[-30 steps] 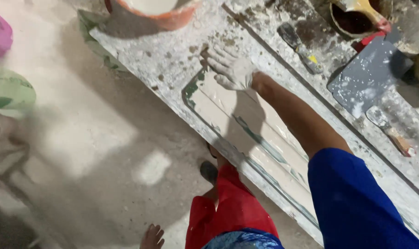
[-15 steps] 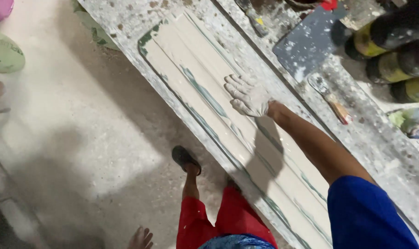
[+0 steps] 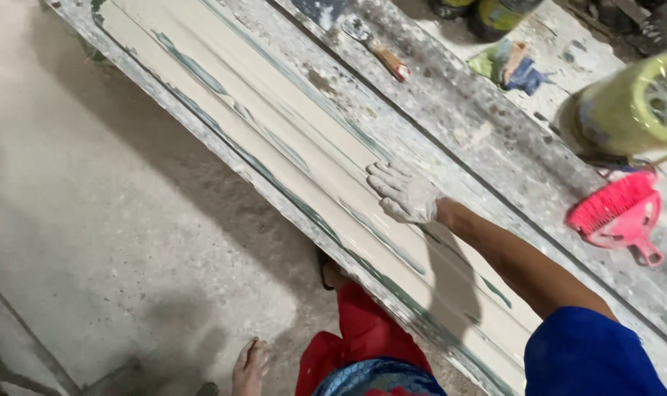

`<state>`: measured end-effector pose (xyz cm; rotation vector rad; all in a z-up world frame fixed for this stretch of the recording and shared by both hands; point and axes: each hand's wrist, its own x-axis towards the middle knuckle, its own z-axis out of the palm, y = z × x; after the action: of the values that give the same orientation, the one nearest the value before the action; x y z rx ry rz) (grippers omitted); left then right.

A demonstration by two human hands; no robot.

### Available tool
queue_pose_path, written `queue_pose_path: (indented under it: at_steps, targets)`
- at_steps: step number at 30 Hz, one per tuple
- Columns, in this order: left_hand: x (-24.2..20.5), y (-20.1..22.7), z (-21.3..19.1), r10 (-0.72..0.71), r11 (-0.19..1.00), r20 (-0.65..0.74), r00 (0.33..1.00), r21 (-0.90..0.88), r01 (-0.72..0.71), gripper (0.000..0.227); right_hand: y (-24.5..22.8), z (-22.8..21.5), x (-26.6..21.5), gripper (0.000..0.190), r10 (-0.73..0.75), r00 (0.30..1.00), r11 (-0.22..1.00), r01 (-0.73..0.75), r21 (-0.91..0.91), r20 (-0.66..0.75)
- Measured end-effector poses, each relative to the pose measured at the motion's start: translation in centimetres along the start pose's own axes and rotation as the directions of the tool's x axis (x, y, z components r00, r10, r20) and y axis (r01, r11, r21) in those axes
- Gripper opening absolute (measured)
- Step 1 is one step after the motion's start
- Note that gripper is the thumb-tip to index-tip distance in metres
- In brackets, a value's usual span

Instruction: Applying plaster mixture into molds to create architectural moldings and cleaning the edges with a tool.

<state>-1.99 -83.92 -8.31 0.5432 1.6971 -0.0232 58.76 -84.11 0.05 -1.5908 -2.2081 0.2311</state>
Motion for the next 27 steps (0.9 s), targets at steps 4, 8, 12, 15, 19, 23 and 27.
queue_pose_path:
  at_steps: [4,8,12,15,19,23,27]
  targets:
    - [0.2,-8.7,1.8,0.017,0.997,-0.026,1.0,-0.076,-0.019,0.063,-3.3,-1.4,-11.1,0.06,0.027,0.999,0.999,-0.026,-0.023,0.034]
    - [-2.7,-21.5,5.3,0.059,0.974,-0.088,0.994,-0.214,-0.077,0.062,-7.3,-3.5,-23.7,0.059,0.023,0.998,1.0,-0.023,-0.007,0.06]
    - [-8.3,-31.7,9.6,-0.108,0.984,-0.134,0.985,-0.159,0.087,0.063,-11.3,-5.8,-35.4,0.06,0.019,0.999,1.0,-0.018,-0.021,0.039]
    - [-11.1,-37.8,12.2,-0.139,0.989,-0.082,0.987,-0.064,0.134,0.061,-15.7,-8.4,-43.0,0.061,0.14,0.976,0.987,-0.125,-0.097,0.167]
    - [-7.4,-46.8,15.5,0.057,0.952,0.003,0.998,-0.303,-0.054,0.056,-17.8,-9.0,-54.8,0.061,0.186,0.966,0.98,-0.169,-0.102,0.182]
    - [-19.5,-46.6,22.8,0.168,0.978,-0.005,0.986,-0.125,-0.167,0.051,-21.2,-10.8,-67.1,0.061,0.079,0.993,0.994,-0.084,0.065,0.084]
    - [-26.2,-51.8,29.3,0.237,0.961,0.109,0.965,-0.172,-0.217,0.052,-24.3,-12.3,-78.7,0.058,0.086,0.993,0.987,-0.095,0.126,0.076]
